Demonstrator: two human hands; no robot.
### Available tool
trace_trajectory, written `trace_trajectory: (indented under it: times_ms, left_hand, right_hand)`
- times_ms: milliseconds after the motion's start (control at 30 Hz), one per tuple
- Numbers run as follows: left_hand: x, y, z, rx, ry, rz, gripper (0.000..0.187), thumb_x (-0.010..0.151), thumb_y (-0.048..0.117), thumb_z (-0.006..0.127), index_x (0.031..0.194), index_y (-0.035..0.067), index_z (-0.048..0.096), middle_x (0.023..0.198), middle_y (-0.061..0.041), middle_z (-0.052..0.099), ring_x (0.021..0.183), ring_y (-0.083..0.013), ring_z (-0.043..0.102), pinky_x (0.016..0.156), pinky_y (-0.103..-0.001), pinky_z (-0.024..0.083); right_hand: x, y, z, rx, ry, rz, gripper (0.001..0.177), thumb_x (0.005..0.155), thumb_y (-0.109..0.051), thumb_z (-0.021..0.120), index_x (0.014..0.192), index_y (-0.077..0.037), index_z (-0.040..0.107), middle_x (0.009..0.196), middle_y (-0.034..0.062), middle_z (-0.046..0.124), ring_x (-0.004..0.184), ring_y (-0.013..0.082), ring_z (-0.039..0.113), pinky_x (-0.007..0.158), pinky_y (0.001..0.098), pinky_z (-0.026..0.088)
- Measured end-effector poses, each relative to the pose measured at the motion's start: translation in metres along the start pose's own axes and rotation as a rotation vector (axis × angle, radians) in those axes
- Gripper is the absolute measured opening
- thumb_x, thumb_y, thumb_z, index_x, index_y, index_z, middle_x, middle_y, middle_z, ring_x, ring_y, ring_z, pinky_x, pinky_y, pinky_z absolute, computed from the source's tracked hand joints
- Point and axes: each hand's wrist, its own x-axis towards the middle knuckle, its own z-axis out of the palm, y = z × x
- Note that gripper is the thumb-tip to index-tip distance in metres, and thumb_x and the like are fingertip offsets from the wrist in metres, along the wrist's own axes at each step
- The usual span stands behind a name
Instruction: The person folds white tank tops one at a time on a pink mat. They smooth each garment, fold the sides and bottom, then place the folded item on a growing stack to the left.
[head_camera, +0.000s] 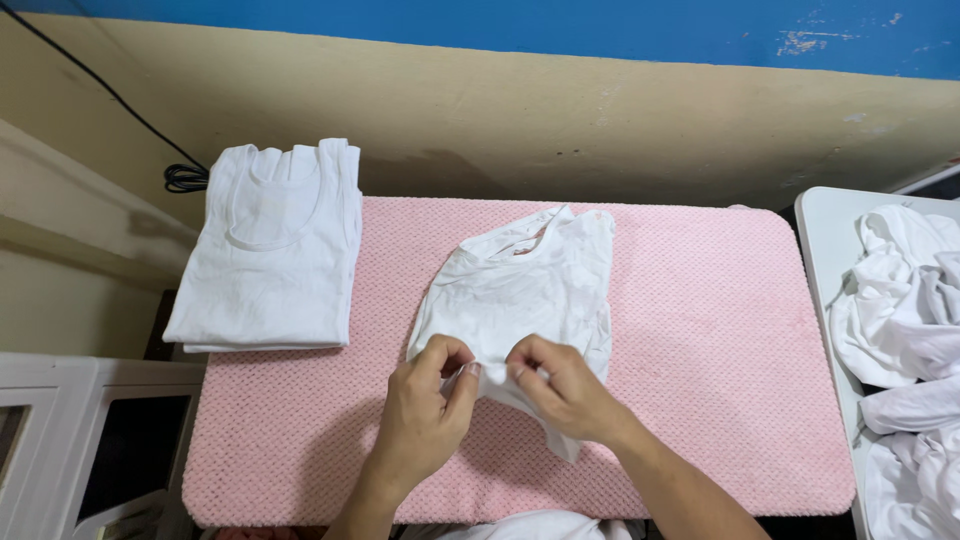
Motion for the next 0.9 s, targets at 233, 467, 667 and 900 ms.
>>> trace_trajectory:
  times_ms: [233,467,667,900]
  left_hand:
    - [0.013,0.02,-0.002,0.01,-0.272,-0.216,0.014,0.094,0.013,0.064,0.104,0.005,0.066,0.065,-0.005,0.067,0.053,-0.0131,0.061,0.048,-0.03,0.044]
    - [0.017,0.012,0.009,-0.559,-0.1,-0.178,0.014,0.106,0.013,0.054,0.102,0.0,0.059,0.077,-0.008,0.053,0.064,-0.0145,0.045,0.055,-0.03,0.039]
    - [0.023,0.011,0.024,0.387,-0.045,0.354,0.034,0.079,0.018,0.078,0.107,0.003,0.066,0.078,-0.004,0.064,0.067,-0.0137,0.065,0.064,-0.035,0.049]
    - [0.044,0.024,0.021,-0.543,-0.183,-0.177,0.01,0.094,0.008,0.06,0.095,0.001,0.067,0.083,-0.006,0.07,0.074,-0.0121,0.062,0.065,-0.031,0.053]
  right_hand:
    - [-0.015,-0.012,-0.015,0.173,0.264,-0.112,0.008,0.106,-0.008,0.05,0.103,-0.004,0.056,0.073,-0.0005,0.053,0.065,0.0052,0.045,0.056,0.0234,0.04]
    - [-0.01,-0.017,-0.031,-0.646,0.201,-0.125,0.021,0.085,-0.012,0.074,0.106,-0.008,0.071,0.079,0.0001,0.067,0.066,0.0066,0.06,0.058,0.022,0.046]
    - [-0.022,-0.014,-0.036,0.309,0.312,-0.08,0.022,0.09,0.005,0.051,0.105,0.002,0.068,0.085,0.0119,0.071,0.073,0.0134,0.064,0.062,0.0261,0.051]
    - [-0.015,-0.003,-0.043,-0.569,0.208,0.069,0.032,0.076,-0.007,0.074,0.108,-0.004,0.071,0.085,0.0083,0.077,0.069,0.0158,0.074,0.063,0.028,0.057]
